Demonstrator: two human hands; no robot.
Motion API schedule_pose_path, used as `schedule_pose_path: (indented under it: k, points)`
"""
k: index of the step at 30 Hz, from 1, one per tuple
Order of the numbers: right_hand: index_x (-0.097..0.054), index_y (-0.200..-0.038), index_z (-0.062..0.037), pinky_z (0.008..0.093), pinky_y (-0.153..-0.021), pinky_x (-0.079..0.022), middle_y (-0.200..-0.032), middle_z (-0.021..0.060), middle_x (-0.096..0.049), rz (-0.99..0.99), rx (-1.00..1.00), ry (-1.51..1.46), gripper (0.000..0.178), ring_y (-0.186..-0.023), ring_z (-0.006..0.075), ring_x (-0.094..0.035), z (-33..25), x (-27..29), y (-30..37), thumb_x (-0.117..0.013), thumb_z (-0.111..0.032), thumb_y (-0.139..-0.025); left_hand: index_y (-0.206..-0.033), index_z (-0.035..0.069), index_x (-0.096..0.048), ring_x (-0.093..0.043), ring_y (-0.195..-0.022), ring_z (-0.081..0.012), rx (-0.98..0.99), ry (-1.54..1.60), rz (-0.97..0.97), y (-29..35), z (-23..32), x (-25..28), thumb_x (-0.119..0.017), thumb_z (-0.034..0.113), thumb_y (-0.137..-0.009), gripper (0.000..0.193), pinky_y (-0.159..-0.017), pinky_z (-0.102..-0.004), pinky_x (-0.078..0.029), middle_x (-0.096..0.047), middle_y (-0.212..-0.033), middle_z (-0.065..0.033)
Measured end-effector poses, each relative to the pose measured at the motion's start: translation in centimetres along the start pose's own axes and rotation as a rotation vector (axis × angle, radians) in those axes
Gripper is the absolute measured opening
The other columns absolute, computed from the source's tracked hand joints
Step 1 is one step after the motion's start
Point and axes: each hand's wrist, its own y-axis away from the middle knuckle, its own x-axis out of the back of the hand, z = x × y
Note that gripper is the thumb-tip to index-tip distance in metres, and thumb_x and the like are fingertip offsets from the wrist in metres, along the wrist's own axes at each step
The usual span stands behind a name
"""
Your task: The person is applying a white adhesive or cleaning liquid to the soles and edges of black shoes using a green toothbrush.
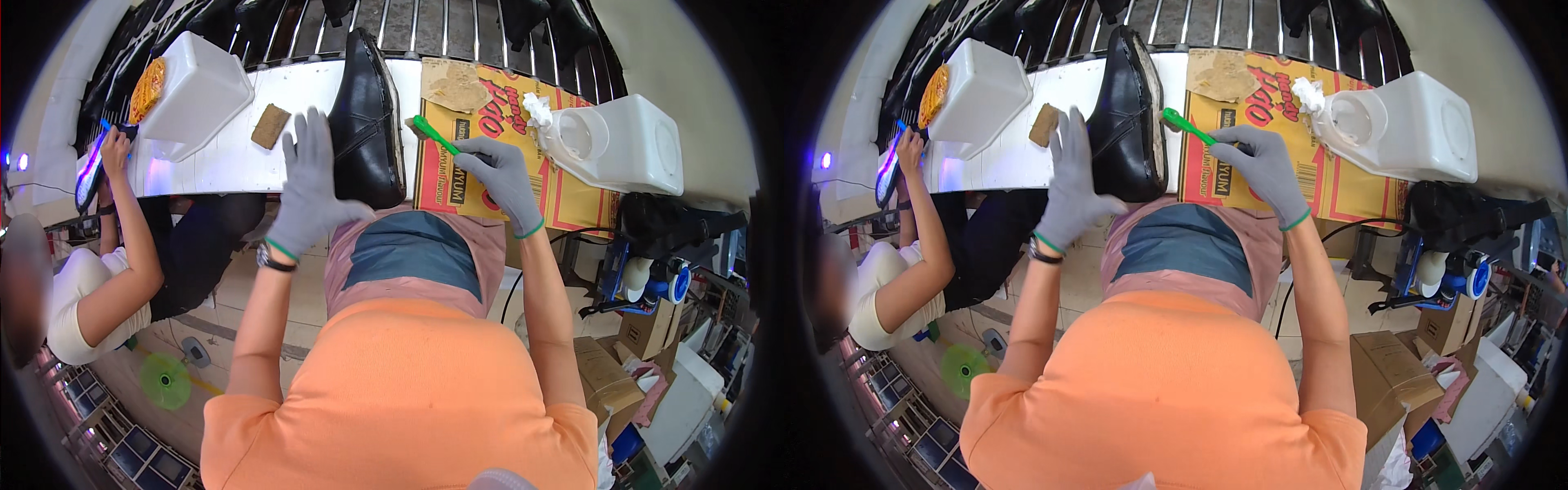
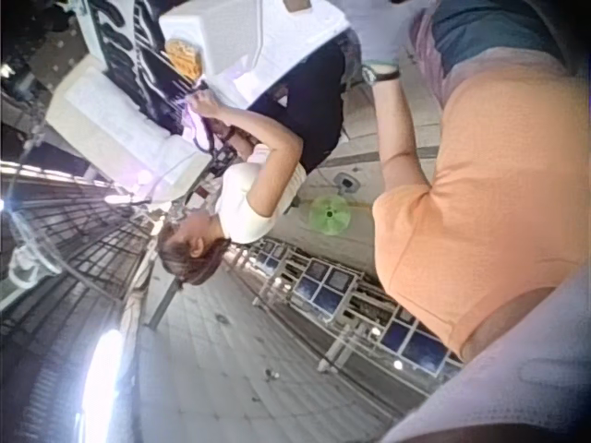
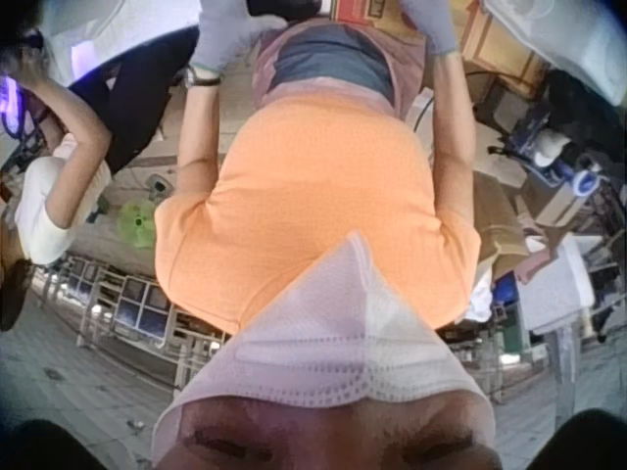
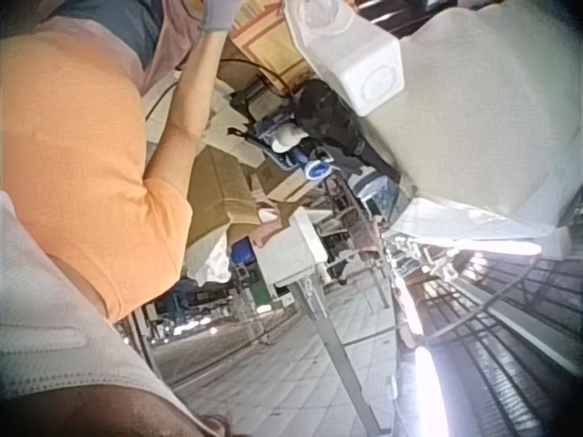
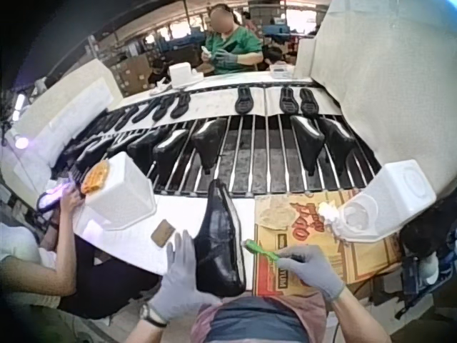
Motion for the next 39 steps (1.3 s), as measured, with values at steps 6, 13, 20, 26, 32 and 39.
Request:
schedule_pose_path:
  k: [6,13,20,26,32,39]
  points:
    - [-0.071,-0.098,0.0019,0.0227,-0.064,-0.044,-0.079,0.0029,-0.067,0.015,0.04,0.094,0.024,-0.07,0.0058,-0.055,0.3,-1.1,-1.6,-0.072,-0.017,-0.083,-0.15,-0.004,-0.014,-0.014,-0.143,-0.0469,0.19,-0.165,-0.143,1.4,2.2,-2.6,-0.082,0.053,-0.06,0.126,-0.113,-0.0597,-0.011,-0.017,-0.153,-0.0317]
    - [-0.073,-0.097,-0.0002,0.0226,-0.063,-0.043,-0.081,0.0029,-0.067,-0.093,0.079,0.172,0.023,-0.069,0.0061,-0.054,0.6,-1.7,-2.4,-0.072,-0.017,-0.083,-0.15,-0.002,-0.017,-0.02,-0.14,-0.0472,0.174,-0.105,-0.09,0.9,1.3,-2.5,-0.08,0.046,-0.066,0.115,-0.113,-0.0577,-0.014,-0.021,-0.151,-0.0302]
    - [-0.075,-0.095,-0.0026,0.022,-0.056,-0.038,-0.07,0.0007,-0.065,-0.364,-0.085,0.115,0.019,-0.059,0.0037,-0.047,0.2,-0.1,0.1,-0.075,-0.014,-0.08,-0.15,-0.001,-0.017,-0.019,-0.14,-0.0471,0.184,-0.071,-0.091,1.1,1.1,-2.5,-0.078,0.043,-0.068,0.111,-0.113,-0.0586,-0.011,-0.021,-0.151,-0.0297]
    - [-0.075,-0.095,-0.0015,0.022,-0.056,-0.038,-0.071,0.0004,-0.066,-0.171,0.054,0.161,0.019,-0.06,0.0037,-0.046,-0.3,-1.3,-2.2,-0.073,-0.014,-0.081,-0.149,0.0,-0.019,-0.021,-0.139,-0.0468,0.18,-0.051,-0.077,0.9,1.2,-2.2,-0.078,0.042,-0.067,0.11,-0.113,-0.0581,-0.012,-0.022,-0.15,-0.0291]
    - [-0.074,-0.095,0.0003,0.0219,-0.065,-0.044,-0.078,-0.0002,-0.068,-0.473,-0.126,0.125,0.018,-0.07,0.0055,-0.056,-2.6,0.1,-1.1,-0.073,-0.009,-0.079,-0.148,-0.001,-0.022,-0.028,-0.135,-0.048,0.176,-0.041,-0.068,0.1,1.6,-0.9,-0.079,0.042,-0.066,0.109,-0.111,-0.0544,-0.022,-0.03,-0.145,-0.0299]
    - [-0.074,-0.092,0.0021,0.0203,-0.057,-0.04,-0.073,-0.0001,-0.065,-0.342,0.076,0.098,0.016,-0.064,0.0046,-0.054,-8.6,7.0,-0.4,-0.07,-0.002,-0.076,-0.152,0.003,-0.013,-0.055,-0.119,-0.0383,0.331,0.427,-0.102,-1.3,-1.6,3.6,-0.077,0.017,-0.069,0.106,-0.097,-0.0407,-0.046,-0.051,-0.136,-0.0223]
